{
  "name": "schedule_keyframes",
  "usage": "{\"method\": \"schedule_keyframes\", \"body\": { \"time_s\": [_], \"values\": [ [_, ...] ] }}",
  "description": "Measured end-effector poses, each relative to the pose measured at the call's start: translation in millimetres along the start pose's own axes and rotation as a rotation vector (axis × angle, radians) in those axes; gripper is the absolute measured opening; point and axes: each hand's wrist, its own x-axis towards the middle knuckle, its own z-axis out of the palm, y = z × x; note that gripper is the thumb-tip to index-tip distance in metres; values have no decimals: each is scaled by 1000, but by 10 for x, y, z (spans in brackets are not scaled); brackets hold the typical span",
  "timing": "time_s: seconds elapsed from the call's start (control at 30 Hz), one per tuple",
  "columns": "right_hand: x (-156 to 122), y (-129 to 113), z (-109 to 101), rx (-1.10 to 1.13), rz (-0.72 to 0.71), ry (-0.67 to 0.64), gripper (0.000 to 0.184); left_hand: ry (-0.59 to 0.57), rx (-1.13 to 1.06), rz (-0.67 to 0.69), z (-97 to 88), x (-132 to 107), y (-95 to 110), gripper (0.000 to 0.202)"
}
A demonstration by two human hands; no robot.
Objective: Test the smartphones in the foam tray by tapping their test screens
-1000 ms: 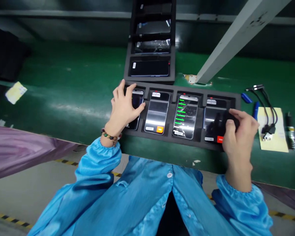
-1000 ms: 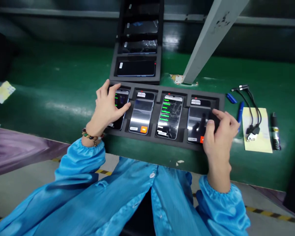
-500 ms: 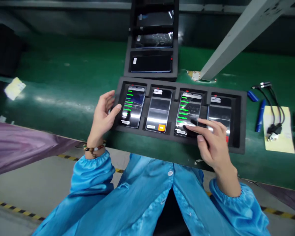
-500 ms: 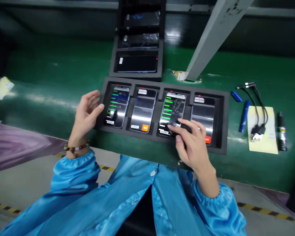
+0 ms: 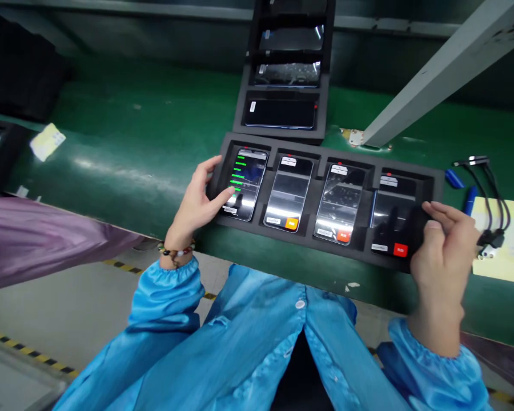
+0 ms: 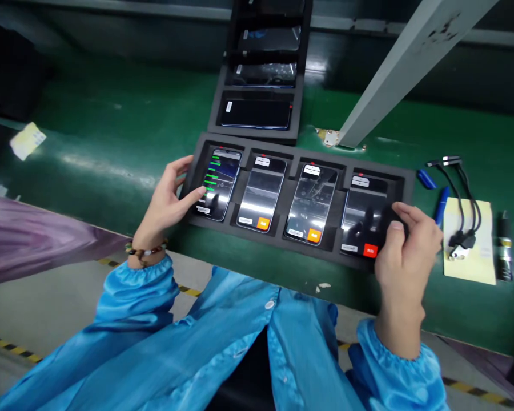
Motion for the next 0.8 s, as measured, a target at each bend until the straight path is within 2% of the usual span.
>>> {"method": "schedule_keyframes", "body": {
  "time_s": [0.13,0.27,0.37,0.6,0.8],
  "values": [
    [91,-28,61,34,27,-55,42,-3,252,86,220,351,206,94],
    [117,-117,96,57,68,-77,41,-9,337,38,421,604,314,104],
    [123,-136,101,79,85,-72,37,2,341,33,452,630,322,95],
    [154,-131,144,128,74,-19,30,124,303,23,529,651,370,82],
    [146,-67,186,123,116,16,28,117,334,12,576,656,406,80]
  ]
}}
